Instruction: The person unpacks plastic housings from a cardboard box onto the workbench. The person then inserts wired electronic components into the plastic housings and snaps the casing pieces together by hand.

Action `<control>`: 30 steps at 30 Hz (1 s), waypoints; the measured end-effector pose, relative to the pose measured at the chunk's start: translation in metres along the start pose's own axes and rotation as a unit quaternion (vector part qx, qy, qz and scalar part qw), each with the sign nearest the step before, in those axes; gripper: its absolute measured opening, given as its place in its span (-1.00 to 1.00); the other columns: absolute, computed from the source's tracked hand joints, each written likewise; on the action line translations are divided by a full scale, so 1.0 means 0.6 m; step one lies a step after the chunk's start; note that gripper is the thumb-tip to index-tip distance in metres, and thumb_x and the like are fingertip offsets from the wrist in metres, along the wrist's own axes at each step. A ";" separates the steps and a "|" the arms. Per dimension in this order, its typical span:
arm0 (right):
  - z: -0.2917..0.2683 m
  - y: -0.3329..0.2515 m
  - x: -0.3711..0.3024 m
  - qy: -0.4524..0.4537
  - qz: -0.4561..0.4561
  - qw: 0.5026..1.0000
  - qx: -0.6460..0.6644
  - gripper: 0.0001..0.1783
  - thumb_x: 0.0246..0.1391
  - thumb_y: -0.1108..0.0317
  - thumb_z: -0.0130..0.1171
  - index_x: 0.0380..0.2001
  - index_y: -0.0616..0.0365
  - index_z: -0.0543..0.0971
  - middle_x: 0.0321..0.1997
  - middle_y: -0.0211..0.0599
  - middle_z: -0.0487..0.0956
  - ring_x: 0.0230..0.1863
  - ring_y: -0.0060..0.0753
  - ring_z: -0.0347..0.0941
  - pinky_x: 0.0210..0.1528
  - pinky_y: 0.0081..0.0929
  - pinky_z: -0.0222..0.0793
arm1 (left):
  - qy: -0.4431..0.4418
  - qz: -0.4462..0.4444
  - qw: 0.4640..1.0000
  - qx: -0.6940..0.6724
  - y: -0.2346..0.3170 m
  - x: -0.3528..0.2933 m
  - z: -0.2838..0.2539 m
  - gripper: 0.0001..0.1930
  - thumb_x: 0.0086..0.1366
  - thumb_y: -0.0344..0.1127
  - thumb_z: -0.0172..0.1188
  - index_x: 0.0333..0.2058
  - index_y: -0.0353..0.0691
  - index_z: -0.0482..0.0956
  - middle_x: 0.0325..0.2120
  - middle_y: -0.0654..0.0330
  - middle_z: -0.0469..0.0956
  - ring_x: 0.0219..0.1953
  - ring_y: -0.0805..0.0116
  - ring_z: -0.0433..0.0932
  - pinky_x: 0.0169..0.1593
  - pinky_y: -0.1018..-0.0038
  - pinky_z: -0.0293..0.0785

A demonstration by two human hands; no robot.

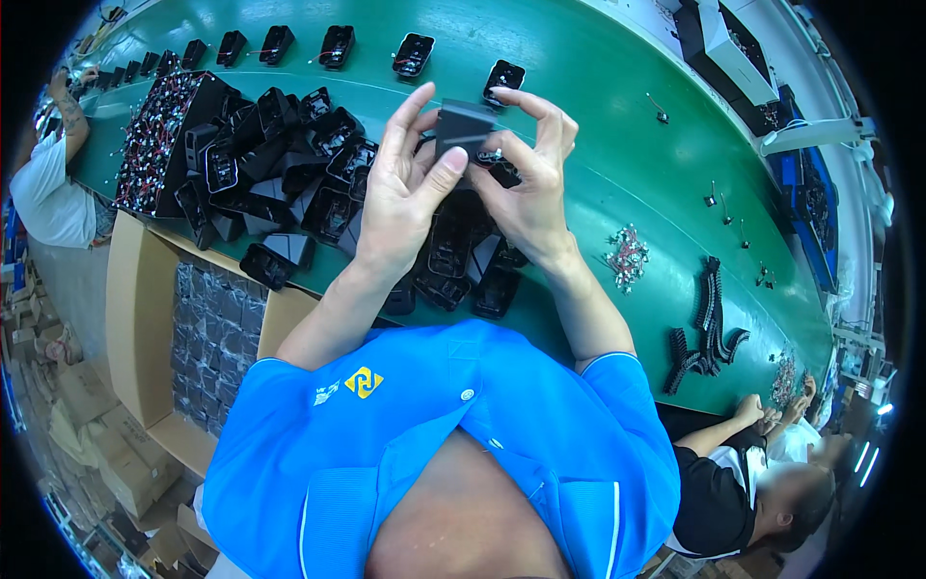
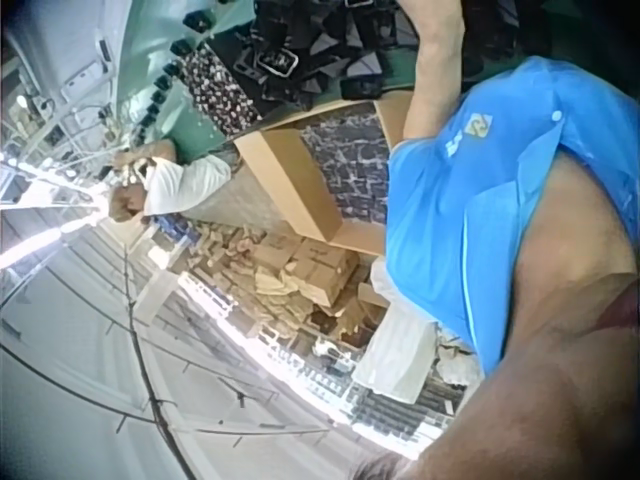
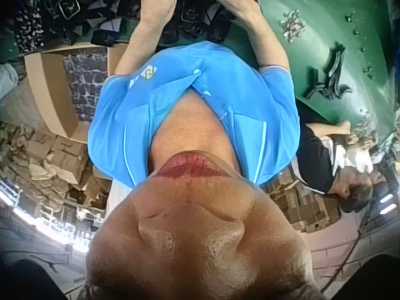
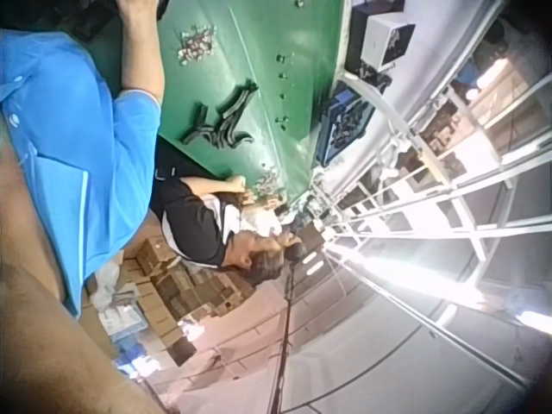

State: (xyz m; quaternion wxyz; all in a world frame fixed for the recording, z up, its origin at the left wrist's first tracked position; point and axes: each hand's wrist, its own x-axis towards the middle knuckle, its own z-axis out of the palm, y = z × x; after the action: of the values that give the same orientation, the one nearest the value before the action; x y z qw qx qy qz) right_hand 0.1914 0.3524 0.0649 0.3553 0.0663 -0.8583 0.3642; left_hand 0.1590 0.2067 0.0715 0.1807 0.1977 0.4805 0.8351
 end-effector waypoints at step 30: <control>-0.065 0.115 0.031 -0.057 0.007 0.983 -0.177 -0.63 -0.16 0.20 0.48 -0.24 0.03 0.64 0.28 -0.29 0.41 0.24 -0.21 0.19 0.29 -0.12 -0.01 | -0.022 -0.006 0.978 0.209 -0.014 0.045 -0.053 -0.54 0.38 -0.37 0.19 0.21 -0.33 0.39 0.15 -0.04 0.44 0.13 0.14 0.49 0.26 0.26 0.39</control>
State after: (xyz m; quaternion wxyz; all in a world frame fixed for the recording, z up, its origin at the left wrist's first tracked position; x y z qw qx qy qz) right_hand 0.1739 0.4313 0.0559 0.3096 0.0167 -0.9283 0.2051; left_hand 0.1210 0.2007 0.0536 0.1509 0.2465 0.6417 0.7104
